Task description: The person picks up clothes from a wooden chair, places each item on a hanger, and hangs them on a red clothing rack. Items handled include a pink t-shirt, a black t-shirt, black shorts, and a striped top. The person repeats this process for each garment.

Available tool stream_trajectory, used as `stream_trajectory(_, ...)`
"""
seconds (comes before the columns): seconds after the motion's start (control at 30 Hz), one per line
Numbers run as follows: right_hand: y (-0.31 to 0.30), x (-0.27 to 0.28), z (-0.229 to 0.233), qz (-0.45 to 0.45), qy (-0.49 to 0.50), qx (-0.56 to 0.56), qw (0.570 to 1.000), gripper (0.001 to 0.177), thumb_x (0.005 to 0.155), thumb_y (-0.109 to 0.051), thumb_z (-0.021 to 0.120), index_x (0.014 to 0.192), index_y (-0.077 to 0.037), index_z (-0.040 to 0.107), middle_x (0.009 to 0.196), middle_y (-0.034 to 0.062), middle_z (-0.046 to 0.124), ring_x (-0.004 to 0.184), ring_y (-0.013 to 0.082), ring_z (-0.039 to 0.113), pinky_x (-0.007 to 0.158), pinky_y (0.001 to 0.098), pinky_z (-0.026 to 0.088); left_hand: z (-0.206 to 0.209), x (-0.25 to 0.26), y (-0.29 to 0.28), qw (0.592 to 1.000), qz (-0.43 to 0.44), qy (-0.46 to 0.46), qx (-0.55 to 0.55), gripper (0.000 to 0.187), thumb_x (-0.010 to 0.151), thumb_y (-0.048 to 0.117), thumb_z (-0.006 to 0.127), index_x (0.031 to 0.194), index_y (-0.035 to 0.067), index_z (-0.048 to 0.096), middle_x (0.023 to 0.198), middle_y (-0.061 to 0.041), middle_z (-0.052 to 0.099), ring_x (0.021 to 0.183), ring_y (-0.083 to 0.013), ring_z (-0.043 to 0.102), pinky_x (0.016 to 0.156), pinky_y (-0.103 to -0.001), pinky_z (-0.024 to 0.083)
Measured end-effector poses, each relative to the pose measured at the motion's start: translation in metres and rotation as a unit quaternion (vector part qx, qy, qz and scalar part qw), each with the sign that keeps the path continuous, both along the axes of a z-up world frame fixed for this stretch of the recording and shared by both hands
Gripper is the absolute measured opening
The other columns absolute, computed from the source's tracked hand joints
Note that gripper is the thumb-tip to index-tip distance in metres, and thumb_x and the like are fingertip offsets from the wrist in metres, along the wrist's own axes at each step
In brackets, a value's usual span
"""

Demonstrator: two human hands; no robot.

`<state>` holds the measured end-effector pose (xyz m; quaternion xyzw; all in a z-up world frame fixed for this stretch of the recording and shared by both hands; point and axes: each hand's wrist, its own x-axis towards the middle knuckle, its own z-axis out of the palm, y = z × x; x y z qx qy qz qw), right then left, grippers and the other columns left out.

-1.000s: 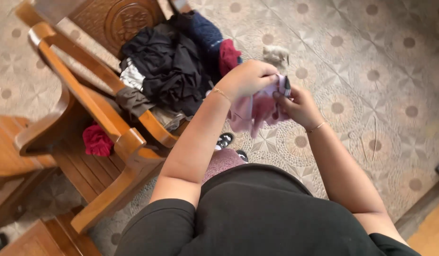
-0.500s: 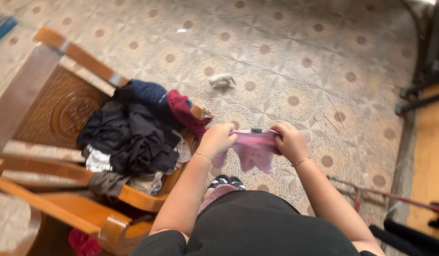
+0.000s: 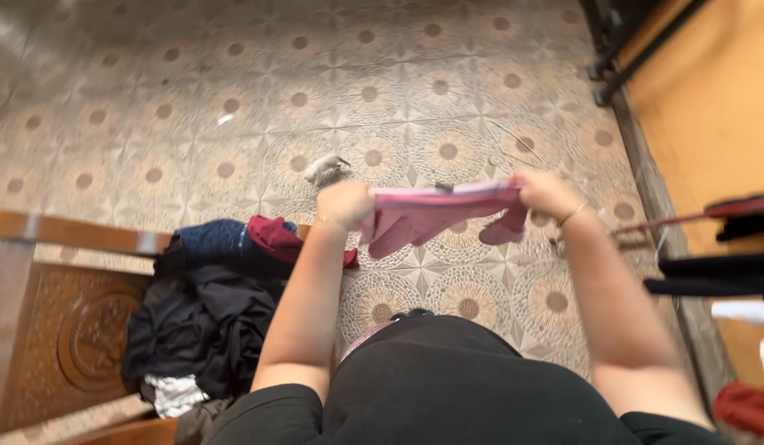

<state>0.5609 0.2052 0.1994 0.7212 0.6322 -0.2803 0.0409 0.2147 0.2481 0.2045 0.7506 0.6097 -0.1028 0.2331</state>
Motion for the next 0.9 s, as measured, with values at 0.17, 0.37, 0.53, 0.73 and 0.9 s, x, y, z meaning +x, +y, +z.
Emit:
stream_trajectory(0.17, -0.038, 0.023, 0.042, -0.02, 0.145, 0.477, 0.867, 0.053, 0.085, 0.005, 0.042, 0.127, -0.011, 0.071, 0.109, 0.0197, 0.072, 0.111, 0.0422, 0.066, 0.099, 0.0488, 0.049, 0.068, 0.018, 0.005, 0.922, -0.062, -0.363, 0.117, 0.05, 0.092, 0.009, 0.042, 0.14, 0.012, 0.057, 0.132, -0.031, 0.06, 0.129, -0.0492, 0.052, 0.112, -0.057, 0.04)
stream_trajectory(0.37, -0.114, 0.035, -0.187, -0.024, -0.126, 0.639, 0.758, 0.041, 0.105, -0.013, 0.039, 0.131, 0.007, 0.064, 0.127, 0.0291, 0.053, 0.117, 0.0454, 0.055, 0.098, 0.0513, 0.048, -0.117, 0.069, 0.035, 0.891, -0.176, -0.215, 0.36, 0.059, 0.1, 0.05, 0.039, 0.131, 0.005, 0.062, 0.118, -0.026, 0.062, 0.117, -0.0481, 0.059, 0.099, -0.058, 0.05)
stream_trajectory(0.53, -0.208, 0.068, -0.175, -0.069, 0.149, -0.112, 0.98, 0.039, 0.086, -0.015, 0.047, 0.099, 0.0, 0.08, 0.095, 0.0266, 0.078, 0.103, 0.0468, 0.07, 0.097, 0.053, 0.051, -0.142, 0.087, -0.01, 0.894, -0.027, -0.1, -0.435, 0.044, 0.101, 0.006, 0.038, 0.138, -0.019, 0.041, 0.125, -0.042, 0.061, 0.12, -0.0517, 0.062, 0.094, -0.054, 0.058)
stream_trajectory(0.73, -0.25, 0.093, -0.106, -0.29, 0.133, 0.234, 0.918, 0.043, 0.082, -0.008, 0.048, 0.112, -0.012, 0.079, 0.108, 0.0135, 0.077, 0.117, 0.0323, 0.065, 0.107, 0.0433, 0.048, -0.19, 0.167, 0.009, 0.95, -0.307, -0.015, -0.058, 0.043, 0.094, 0.043, 0.045, 0.111, 0.023, 0.079, 0.12, -0.008, 0.076, 0.12, -0.0319, 0.068, 0.1, -0.053, 0.054)
stream_trajectory(0.9, -0.31, 0.095, -0.031, -0.388, 0.14, 0.264, 0.872, 0.057, 0.08, -0.004, 0.041, 0.122, -0.026, 0.072, 0.112, 0.0039, 0.074, 0.118, 0.0232, 0.063, 0.108, 0.0398, 0.046, -0.091, 0.229, -0.051, 0.907, -0.306, -0.264, -0.119, 0.037, 0.095, 0.025, 0.049, 0.119, 0.022, 0.077, 0.127, -0.005, 0.073, 0.124, -0.0327, 0.063, 0.108, -0.049, 0.047)
